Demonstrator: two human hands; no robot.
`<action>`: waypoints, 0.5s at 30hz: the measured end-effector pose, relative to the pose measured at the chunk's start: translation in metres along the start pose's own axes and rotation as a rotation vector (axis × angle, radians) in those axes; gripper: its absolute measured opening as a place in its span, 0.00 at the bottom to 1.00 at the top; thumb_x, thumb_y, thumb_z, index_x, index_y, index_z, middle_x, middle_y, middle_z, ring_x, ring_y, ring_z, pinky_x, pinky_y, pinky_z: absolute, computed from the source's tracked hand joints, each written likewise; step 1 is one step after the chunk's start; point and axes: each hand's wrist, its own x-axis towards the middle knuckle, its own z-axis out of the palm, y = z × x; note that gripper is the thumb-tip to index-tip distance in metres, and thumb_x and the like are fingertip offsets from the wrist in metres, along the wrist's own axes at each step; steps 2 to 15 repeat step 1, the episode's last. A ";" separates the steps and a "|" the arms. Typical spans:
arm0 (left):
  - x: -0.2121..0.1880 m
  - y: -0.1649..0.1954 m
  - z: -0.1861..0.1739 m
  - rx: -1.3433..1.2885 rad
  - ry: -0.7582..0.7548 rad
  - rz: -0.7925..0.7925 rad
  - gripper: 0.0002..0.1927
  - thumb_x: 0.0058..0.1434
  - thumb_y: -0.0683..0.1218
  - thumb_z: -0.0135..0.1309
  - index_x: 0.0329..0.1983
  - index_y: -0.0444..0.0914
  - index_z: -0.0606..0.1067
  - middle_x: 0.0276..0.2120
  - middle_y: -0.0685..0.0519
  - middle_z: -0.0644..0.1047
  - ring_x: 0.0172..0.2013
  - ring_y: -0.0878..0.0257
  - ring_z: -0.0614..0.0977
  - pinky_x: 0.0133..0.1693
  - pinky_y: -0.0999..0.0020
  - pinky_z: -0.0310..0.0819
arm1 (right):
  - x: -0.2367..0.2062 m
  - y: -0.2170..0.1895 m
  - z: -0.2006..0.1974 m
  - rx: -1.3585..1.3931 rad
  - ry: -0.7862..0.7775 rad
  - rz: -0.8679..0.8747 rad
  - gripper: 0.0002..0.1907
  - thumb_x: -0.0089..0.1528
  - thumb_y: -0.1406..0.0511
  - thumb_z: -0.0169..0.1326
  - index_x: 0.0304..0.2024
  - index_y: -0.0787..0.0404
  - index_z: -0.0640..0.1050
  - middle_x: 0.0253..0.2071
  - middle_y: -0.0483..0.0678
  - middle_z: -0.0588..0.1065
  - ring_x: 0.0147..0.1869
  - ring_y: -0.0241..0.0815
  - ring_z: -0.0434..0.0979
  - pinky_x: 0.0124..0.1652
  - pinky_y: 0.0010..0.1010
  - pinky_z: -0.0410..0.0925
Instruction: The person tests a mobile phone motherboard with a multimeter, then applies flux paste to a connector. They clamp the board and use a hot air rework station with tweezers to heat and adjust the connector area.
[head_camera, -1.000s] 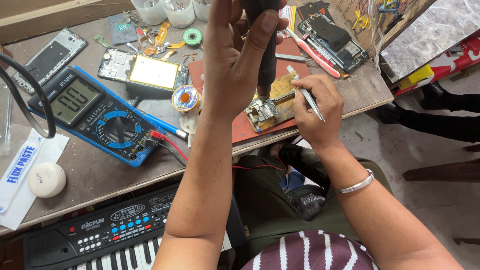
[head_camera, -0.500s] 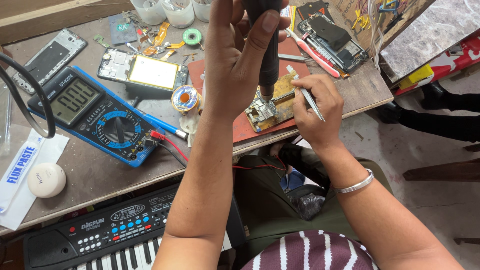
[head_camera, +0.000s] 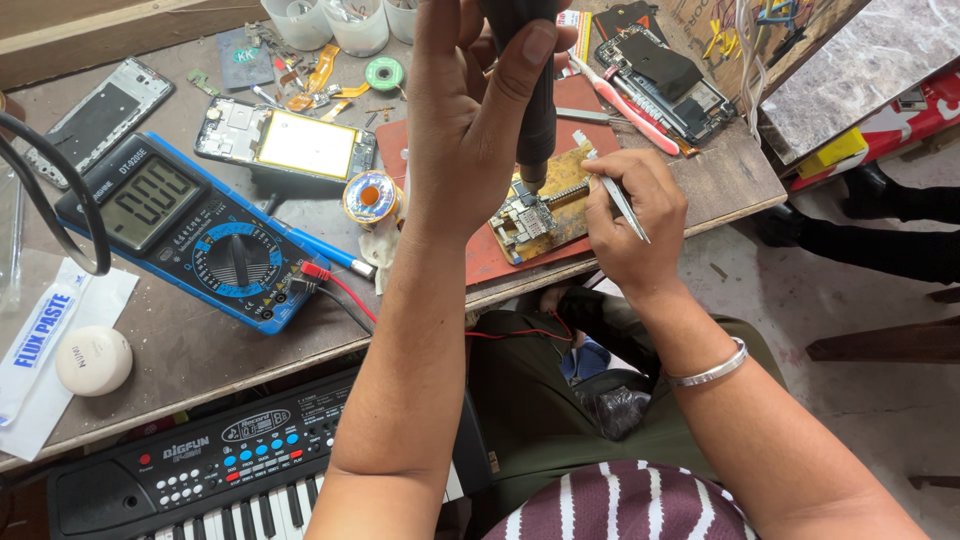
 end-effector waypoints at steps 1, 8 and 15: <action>0.000 0.000 0.000 0.012 0.003 -0.005 0.16 0.81 0.43 0.56 0.66 0.38 0.65 0.55 0.52 0.77 0.49 0.63 0.81 0.52 0.68 0.77 | 0.000 0.000 0.000 -0.005 0.000 -0.006 0.09 0.64 0.76 0.56 0.46 0.63 0.79 0.43 0.53 0.76 0.46 0.51 0.80 0.46 0.37 0.72; 0.000 0.000 0.000 0.012 0.003 -0.005 0.16 0.81 0.43 0.56 0.66 0.38 0.65 0.55 0.52 0.77 0.49 0.63 0.81 0.52 0.68 0.77 | 0.000 0.000 0.000 -0.005 0.000 -0.006 0.09 0.64 0.76 0.56 0.46 0.63 0.79 0.43 0.53 0.76 0.46 0.51 0.80 0.46 0.37 0.72; 0.000 0.000 0.000 0.012 0.003 -0.005 0.16 0.81 0.43 0.56 0.66 0.38 0.65 0.55 0.52 0.77 0.49 0.63 0.81 0.52 0.68 0.77 | 0.000 0.000 0.000 -0.005 0.000 -0.006 0.09 0.64 0.76 0.56 0.46 0.63 0.79 0.43 0.53 0.76 0.46 0.51 0.80 0.46 0.37 0.72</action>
